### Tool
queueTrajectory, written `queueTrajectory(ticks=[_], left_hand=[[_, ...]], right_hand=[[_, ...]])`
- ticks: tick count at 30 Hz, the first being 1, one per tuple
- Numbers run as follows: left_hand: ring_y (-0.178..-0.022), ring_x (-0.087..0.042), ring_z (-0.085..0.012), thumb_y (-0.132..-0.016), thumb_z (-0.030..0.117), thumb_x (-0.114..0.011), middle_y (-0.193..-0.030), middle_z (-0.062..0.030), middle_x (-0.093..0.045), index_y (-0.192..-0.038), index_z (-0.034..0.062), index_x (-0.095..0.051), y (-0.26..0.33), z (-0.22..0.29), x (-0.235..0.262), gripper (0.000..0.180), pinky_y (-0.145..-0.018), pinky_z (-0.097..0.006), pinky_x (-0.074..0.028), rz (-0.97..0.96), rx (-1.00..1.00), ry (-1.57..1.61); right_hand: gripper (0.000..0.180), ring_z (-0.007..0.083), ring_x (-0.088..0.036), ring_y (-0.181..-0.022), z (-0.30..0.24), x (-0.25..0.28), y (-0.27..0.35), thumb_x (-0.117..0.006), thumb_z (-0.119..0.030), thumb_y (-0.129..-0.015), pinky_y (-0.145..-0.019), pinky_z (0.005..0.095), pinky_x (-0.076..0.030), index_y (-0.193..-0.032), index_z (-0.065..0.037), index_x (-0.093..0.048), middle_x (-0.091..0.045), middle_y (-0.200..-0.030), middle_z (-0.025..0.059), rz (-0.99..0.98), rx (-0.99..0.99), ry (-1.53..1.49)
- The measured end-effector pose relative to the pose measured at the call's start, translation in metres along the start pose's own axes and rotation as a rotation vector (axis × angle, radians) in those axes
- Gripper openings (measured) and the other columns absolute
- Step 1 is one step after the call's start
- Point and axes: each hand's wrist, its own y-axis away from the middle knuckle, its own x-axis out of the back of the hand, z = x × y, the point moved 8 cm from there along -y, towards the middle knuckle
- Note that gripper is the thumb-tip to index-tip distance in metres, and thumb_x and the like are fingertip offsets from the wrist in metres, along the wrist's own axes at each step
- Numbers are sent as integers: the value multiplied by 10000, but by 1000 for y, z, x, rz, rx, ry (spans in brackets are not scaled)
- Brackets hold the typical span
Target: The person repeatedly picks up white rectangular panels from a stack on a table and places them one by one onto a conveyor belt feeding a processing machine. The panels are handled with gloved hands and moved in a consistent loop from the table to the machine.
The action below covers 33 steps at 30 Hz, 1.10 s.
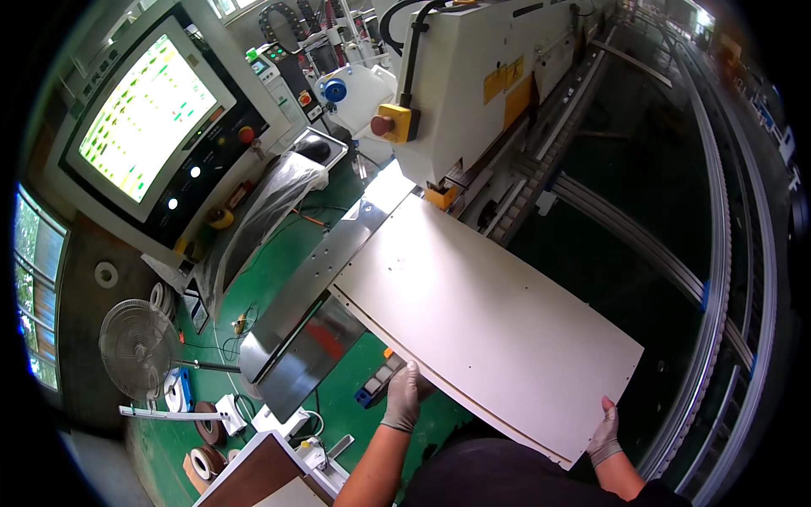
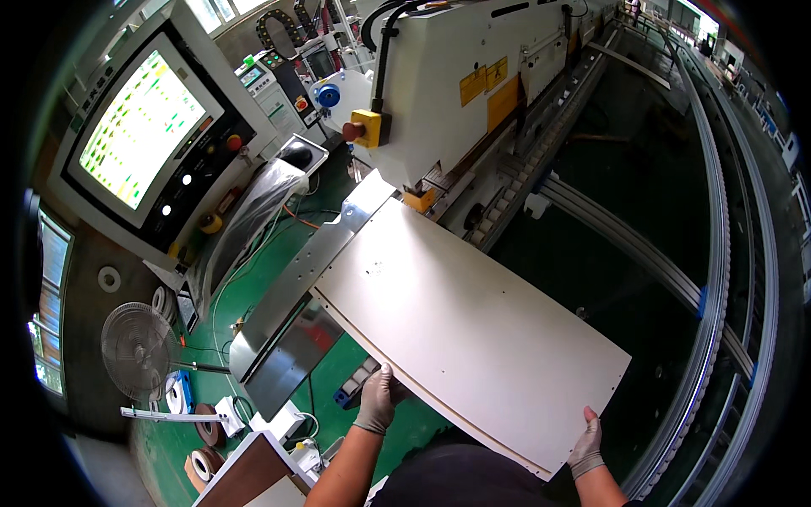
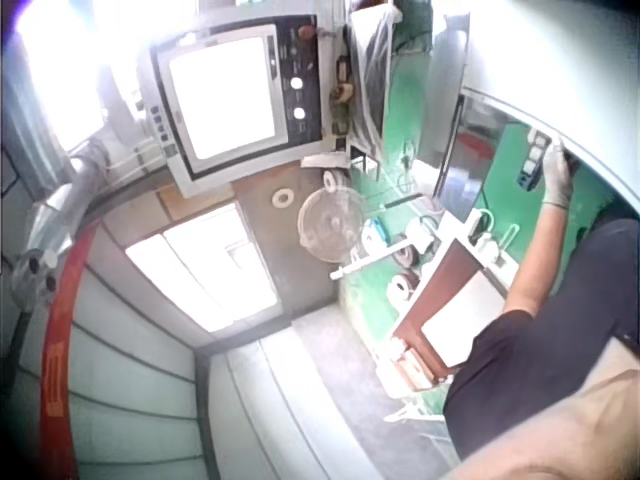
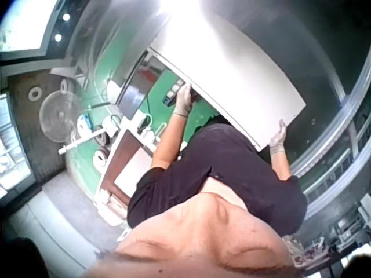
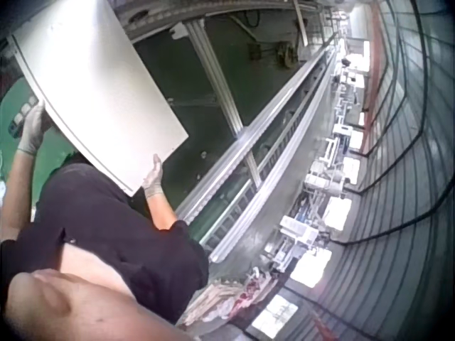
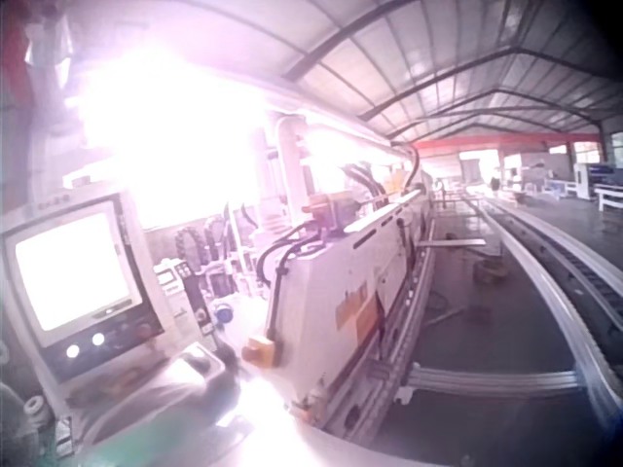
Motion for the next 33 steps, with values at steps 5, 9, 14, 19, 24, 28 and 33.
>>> queueTrajectory(ticks=[5, 9, 14, 19, 24, 28, 33], left_hand=[[-907, -695, -202, -1137, 417, -414, -1018, -109, -718, -1133, -53, -654, -30, 16, -46, 527, -802, -347, -583, -12, 23, -7], [-832, -650, -196, -1141, 394, -421, -938, -105, -710, -1040, -57, -661, -75, 4, -64, 520, -784, -358, -547, 84, -156, -215], [-925, -655, -295, -1147, 389, -386, -1015, -204, -724, -1044, -71, -666, -112, 35, -122, 548, -859, -414, -503, 163, -375, -598], [-1068, -704, -251, -1133, 416, -408, -1162, -106, -735, -1244, 36, -648, -188, -21, -160, 463, -944, -388, -553, -15, -31, 66], [-1027, -701, -244, -1113, 433, -443, -1191, -141, -727, -1226, 7, -641, -207, -8, -189, 483, -943, -408, -560, -217, 129, 100], [-1201, -660, -378, -1089, 426, -432, -1223, -234, -703, -1131, 8, -639, -152, -27, -155, 469, -979, -443, -519, -222, -140, -782], [-1275, -610, -424, -1057, 521, -438, -1370, -265, -643, -1396, 35, -616, -30, -174, -8, 619, -1088, -482, -460, -155, 300, -1107]], right_hand=[[627, 375, -590, -1293, -50, 2, -41, -570, -515, -961, -1111, 542, -463, -1416, -83, -575, -629, -1402, 134, 16, 32, 56], [634, 370, -578, -1309, -88, -1, -76, -556, -526, -971, -1119, 542, -454, -1436, -95, -560, -610, -1431, 128, -37, 77, 40], [647, 355, -574, -1307, -144, -18, -106, -542, -546, -976, -1109, 521, -457, -1432, -87, -560, -614, -1416, 124, -82, 220, -18], [621, 339, -599, -1259, -201, 3, -148, -506, -549, -990, -1062, 495, -483, -1365, -63, -596, -643, -1351, 118, 10, 280, -190], [559, 315, -624, -1219, -257, 74, -215, -513, -478, -998, -1047, 483, -493, -1316, -32, -619, -675, -1251, 137, 223, 539, -250], [481, 338, -623, -1200, -329, 67, -232, -562, -383, -1007, -1046, 464, -477, -1285, 1, -643, -674, -1252, 167, 345, 792, 106], [471, 377, -585, -1239, -371, -74, -221, -554, -292, -1018, -1093, 455, -432, -1329, 60, -595, -647, -1309, 219, 505, 1183, 1460]])
